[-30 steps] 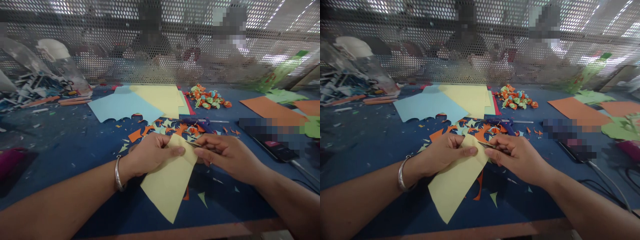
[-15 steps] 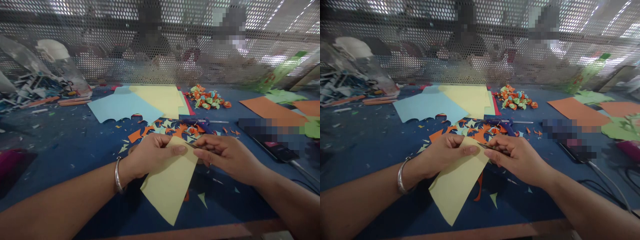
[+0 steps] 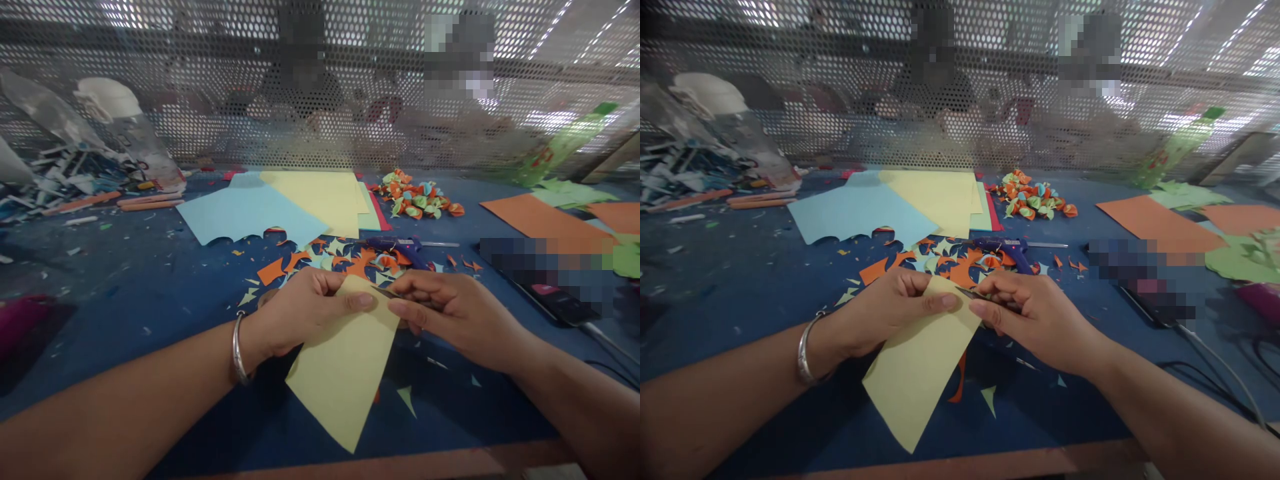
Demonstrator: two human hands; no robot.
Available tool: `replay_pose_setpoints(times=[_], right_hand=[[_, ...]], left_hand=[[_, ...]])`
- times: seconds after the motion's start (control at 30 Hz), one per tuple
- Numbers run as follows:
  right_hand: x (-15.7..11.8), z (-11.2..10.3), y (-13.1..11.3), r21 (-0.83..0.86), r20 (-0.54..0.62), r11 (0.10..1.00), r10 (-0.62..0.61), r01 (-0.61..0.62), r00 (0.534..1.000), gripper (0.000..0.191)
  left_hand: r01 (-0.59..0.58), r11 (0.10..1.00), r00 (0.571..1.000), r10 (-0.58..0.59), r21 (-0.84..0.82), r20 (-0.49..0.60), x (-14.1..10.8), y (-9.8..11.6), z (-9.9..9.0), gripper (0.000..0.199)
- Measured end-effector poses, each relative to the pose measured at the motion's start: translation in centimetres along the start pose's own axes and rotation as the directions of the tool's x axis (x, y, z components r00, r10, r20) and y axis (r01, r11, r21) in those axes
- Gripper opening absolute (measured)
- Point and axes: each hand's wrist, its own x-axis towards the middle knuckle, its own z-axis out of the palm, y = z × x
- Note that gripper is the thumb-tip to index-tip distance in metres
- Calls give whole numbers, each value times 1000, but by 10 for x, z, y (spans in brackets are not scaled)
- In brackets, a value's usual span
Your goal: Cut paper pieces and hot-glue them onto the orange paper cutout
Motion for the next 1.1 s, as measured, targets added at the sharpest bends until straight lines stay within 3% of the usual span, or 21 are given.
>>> replay_pose_setpoints(times=[0.8, 1.1], right_hand=[[0, 1, -1, -29, 6, 999, 20, -19, 1000, 30], [0, 3, -6, -42, 5, 999, 27, -26, 1000, 30]], left_hand=[[18, 991, 999, -11, 134, -50, -1, 0, 1, 41], [23, 986, 1000, -20, 166, -17, -4, 3, 2, 41]])
